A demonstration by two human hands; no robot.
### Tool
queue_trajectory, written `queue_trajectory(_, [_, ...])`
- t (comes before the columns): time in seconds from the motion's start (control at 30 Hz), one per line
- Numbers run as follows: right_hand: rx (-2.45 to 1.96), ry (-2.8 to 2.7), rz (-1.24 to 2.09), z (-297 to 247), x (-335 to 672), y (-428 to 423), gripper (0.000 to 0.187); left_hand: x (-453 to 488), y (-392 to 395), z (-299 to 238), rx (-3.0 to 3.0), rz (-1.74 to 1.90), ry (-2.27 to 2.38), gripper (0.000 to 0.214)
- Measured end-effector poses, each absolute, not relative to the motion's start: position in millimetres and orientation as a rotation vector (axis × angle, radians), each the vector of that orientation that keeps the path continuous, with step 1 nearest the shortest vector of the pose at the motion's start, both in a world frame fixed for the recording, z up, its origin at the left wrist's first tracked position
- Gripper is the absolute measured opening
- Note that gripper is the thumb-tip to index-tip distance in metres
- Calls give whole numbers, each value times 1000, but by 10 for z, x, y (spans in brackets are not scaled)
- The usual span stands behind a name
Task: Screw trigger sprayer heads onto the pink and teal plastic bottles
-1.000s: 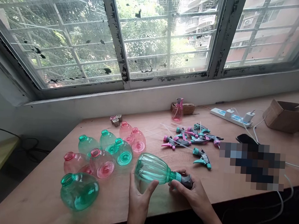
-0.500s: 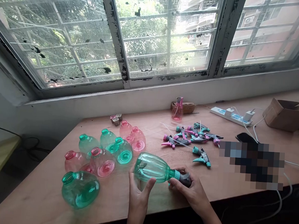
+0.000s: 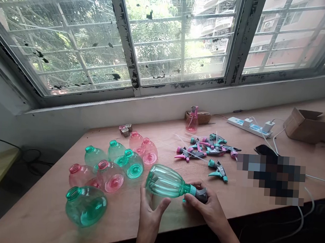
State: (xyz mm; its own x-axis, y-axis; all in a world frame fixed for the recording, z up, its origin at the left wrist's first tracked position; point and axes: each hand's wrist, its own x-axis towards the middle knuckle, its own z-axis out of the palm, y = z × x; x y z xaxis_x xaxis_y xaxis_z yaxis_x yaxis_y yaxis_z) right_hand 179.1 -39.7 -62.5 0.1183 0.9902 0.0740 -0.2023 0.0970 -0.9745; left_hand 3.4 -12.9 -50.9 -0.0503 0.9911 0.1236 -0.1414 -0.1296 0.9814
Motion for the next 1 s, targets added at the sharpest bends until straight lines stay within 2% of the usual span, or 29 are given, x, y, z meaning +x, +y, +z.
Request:
queue_trajectory(0.1, [-1054,-1019,1141,-611,1768,-398,30,42,-88,-524,1143,1423,1066,77])
queue_trajectory(0.2, [-1066,-974,1109,-604,1764,-397,32,51,-62,-553,1185,1436,1046,84])
queue_trajectory(0.43, [-1070,-972,1095,-607,1781,-397,34,67,-121,-504,1238,1410,1112,84])
queue_trajectory(0.6, [-1084,-999,1112,-611,1764,-398,36,66,-122,-422,1112,1446,1116,66])
queue_trajectory(0.8, [-1084,-923,1105,-619,1763,-386,40,45,-126,-443,1085,1412,1005,85])
queue_trajectory(1.0, [-1083,-982,1119,-620,1765,-391,38,50,-141,-448,1138,1447,1011,83])
